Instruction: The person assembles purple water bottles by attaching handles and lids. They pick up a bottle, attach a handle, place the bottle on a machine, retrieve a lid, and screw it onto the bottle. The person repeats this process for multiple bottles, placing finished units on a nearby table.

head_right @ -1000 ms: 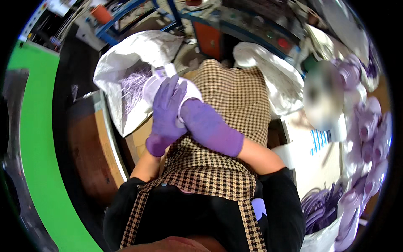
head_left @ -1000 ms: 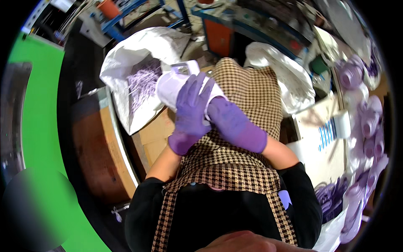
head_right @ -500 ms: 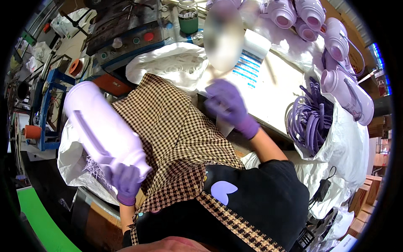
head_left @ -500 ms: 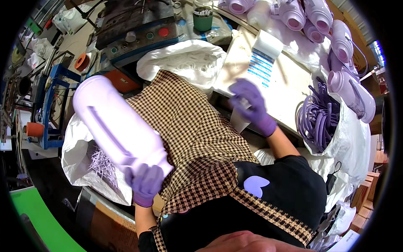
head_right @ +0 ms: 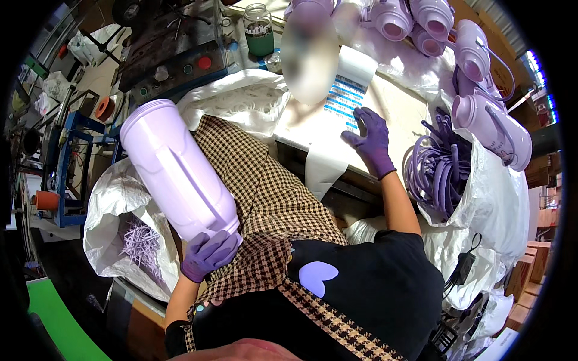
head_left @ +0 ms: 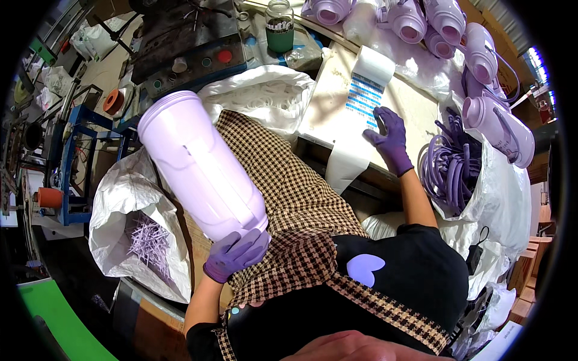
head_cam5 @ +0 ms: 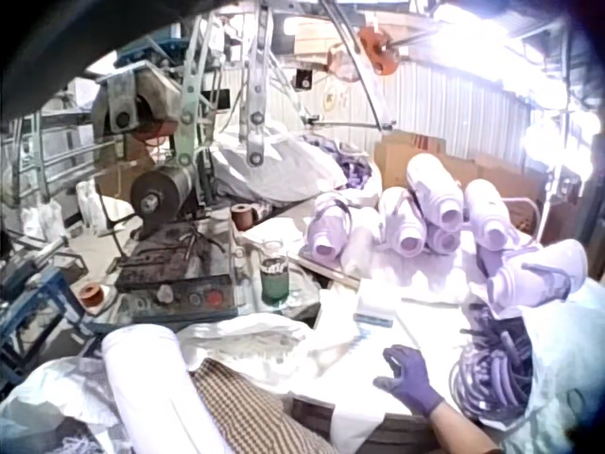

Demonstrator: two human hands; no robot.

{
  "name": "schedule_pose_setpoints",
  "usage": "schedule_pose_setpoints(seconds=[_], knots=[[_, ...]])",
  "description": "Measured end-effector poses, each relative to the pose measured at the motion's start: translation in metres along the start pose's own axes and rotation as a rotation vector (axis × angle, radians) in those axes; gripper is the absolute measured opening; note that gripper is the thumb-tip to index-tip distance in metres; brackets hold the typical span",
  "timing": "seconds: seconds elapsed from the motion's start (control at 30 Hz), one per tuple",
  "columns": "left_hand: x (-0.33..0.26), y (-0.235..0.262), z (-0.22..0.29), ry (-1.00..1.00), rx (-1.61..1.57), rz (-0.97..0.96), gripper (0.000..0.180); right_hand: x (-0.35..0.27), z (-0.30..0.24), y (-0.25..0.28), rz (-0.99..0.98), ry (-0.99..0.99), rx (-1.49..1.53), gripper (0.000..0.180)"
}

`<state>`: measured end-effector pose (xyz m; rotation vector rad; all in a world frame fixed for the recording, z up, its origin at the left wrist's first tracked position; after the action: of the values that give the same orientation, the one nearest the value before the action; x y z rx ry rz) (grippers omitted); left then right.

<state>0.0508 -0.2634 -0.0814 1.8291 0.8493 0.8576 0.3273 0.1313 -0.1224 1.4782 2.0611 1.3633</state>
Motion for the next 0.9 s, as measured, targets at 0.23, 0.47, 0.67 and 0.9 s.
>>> schedule_pose_setpoints(seconds=[0.23, 0.47, 0.67, 0.9], knots=[[-0.028, -0.031, 0.015, 0.029, -0.029, 0.019, 0.034, 0.005, 0.023, -0.007, 0.003, -0.090, -0.016, 0.029], [-0.020, -0.026, 0.017, 0.130, -0.043, -0.032, 0.037, 0.016, -0.096, 0.015, 0.052, 0.204, 0.223, 0.014], [-0.035, -0.072, 0.037, -0.094, 0.710, -0.243, 0.050, 0.083, -0.282, -0.042, -0.408, 0.577, 0.720, 0.019], [-0.034, -0.109, 0.050, -0.265, 1.727, -0.352, 0.059, 0.120, -0.380, -0.131, -0.863, 0.591, 0.772, 0.020]])
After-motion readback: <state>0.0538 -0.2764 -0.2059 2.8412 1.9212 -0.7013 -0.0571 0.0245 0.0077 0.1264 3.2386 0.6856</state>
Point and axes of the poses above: each hand's wrist, its own x-axis towards the middle knuckle, its own y-axis out of the back of the hand, z = x × y, the point moved 8 cm from there along x, towards the middle knuckle, and after that the axes turned 10 degrees about -z, right-handed, at the moved point
